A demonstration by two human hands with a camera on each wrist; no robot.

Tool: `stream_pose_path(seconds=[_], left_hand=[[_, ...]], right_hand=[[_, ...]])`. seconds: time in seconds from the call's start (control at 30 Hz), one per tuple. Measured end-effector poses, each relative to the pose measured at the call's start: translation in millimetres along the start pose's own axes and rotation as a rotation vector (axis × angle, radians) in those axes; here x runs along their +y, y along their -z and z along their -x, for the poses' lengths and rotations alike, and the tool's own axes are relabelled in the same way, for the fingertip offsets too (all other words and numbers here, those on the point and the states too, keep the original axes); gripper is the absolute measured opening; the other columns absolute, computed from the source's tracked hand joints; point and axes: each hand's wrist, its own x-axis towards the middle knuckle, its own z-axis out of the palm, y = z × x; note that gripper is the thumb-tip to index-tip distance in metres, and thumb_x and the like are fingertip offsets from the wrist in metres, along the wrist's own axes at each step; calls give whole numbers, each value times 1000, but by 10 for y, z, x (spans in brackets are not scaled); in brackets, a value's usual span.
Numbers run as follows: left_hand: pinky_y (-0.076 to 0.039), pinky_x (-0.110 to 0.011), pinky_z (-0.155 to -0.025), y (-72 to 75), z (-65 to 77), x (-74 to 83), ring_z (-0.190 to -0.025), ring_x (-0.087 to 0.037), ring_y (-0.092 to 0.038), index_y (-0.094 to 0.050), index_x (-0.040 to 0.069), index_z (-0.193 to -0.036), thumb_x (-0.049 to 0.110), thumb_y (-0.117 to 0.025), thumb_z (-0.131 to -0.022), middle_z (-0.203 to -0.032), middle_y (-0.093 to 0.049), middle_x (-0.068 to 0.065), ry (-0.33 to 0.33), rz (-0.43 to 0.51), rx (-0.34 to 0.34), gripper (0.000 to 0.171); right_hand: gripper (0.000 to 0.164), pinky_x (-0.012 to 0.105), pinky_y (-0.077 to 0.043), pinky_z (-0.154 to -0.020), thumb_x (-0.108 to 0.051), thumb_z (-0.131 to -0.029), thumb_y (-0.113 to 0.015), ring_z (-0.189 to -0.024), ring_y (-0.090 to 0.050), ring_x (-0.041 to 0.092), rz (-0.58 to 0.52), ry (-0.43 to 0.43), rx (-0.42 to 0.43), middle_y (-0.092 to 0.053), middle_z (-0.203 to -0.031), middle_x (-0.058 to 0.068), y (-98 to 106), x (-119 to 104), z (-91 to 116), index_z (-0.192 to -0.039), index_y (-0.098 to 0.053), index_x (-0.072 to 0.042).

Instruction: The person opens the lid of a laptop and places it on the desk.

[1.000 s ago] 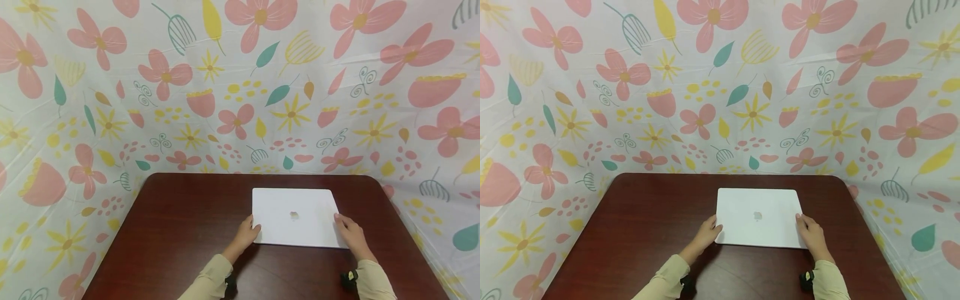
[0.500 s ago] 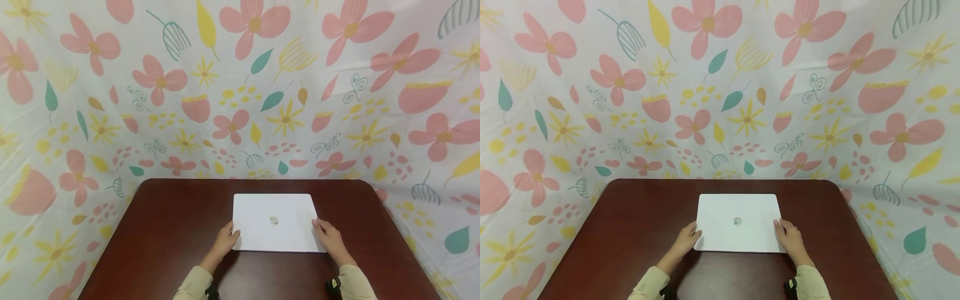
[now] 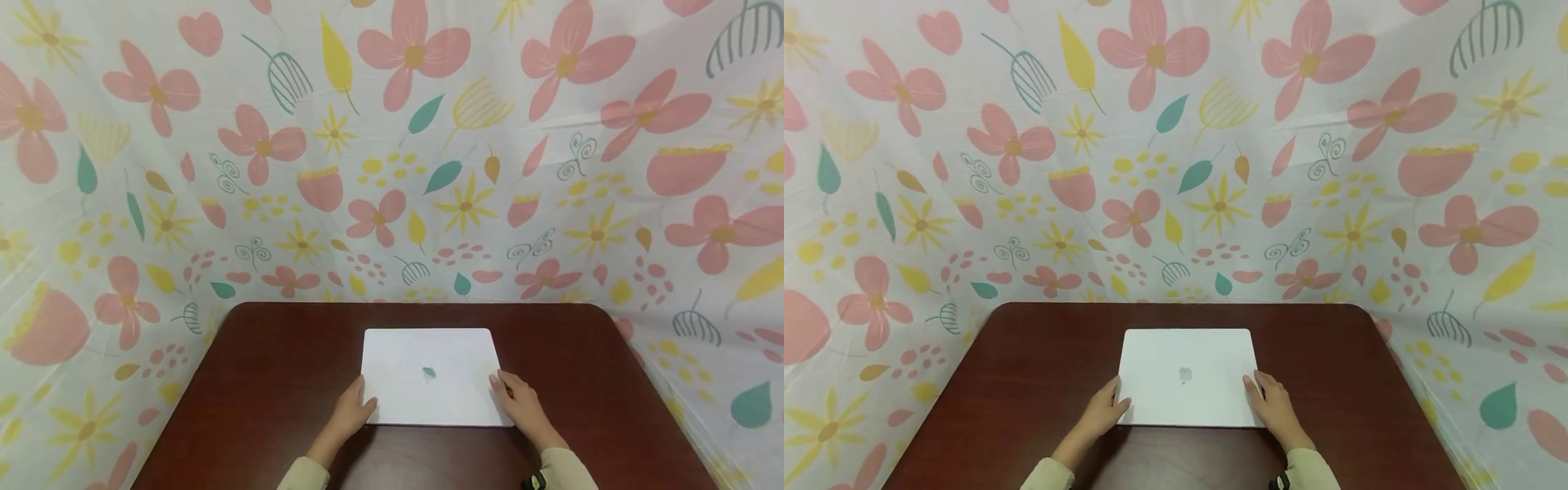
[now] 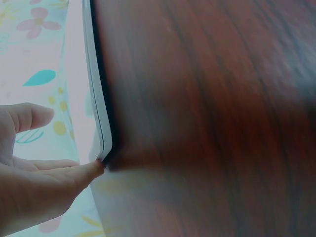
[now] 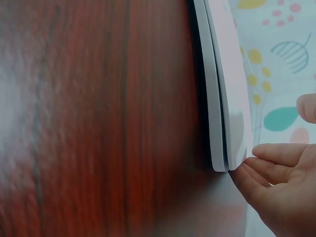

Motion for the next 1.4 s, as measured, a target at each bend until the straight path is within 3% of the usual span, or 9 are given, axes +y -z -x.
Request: stream_pose_path(seconds=[0.2, 0.53, 0.77, 1.0, 1.17, 1.4], left_hand=[[-29, -60, -107, 62, 50, -18, -130, -54, -34, -31, -28, -132, 9, -66, -84, -136, -34, -46, -32, -60, -6, 69], [-26, -58, -109, 145, 100, -145, -132, -54, -30, -28, -27, -134, 10, -74, -80, -139, -30, -45, 41, -137, -24, 80], [-25, -60, -109, 213, 157, -189, -134, -54, -25, -26, -25, -136, 17, -83, -72, -141, -28, -43, 1, -216, -105, 96], [-25, -60, -108, 269, 209, -251, -135, -54, -24, -25, -26, -136, 10, -86, -64, -142, -26, -44, -34, -213, -99, 102], [-25, -59, -108, 295, 232, -309, -133, -54, -27, -24, -25, -138, 5, -85, -65, -143, -24, -43, -4, -211, -82, 100], [-27, -58, -108, 324, 248, -402, -133, -52, -30, -26, -24, -138, 4, -84, -68, -143, -27, -42, -40, -231, -78, 95]], right_hand=[[65, 58, -38, -102, -40, -102, -43, -127, -42, 48, 11, 18, -6, -43, -138, 33, -65, -79, -7, -136, -43, 15], [64, 57, -38, -102, -41, -99, -49, -126, -45, 46, 41, 67, -14, -46, -137, 31, -180, -144, -4, -134, -48, 12], [62, 59, -36, -103, -40, -96, -56, -126, -44, 47, 99, 106, -11, -49, -136, 29, -227, -146, 30, -132, -51, 10], [60, 58, -36, -103, -33, -92, -64, -127, -44, 47, 102, 156, -8, -48, -136, 29, -293, -149, 65, -132, -51, 10], [66, 60, -36, -103, -36, -88, -68, -127, -43, 48, 130, 185, -51, -46, -138, 31, -311, -164, 89, -133, -50, 10], [84, 60, -37, -101, -47, -77, -77, -130, -39, 47, 199, 313, -126, -40, -143, 29, -262, -148, 117, -135, -49, 8]])
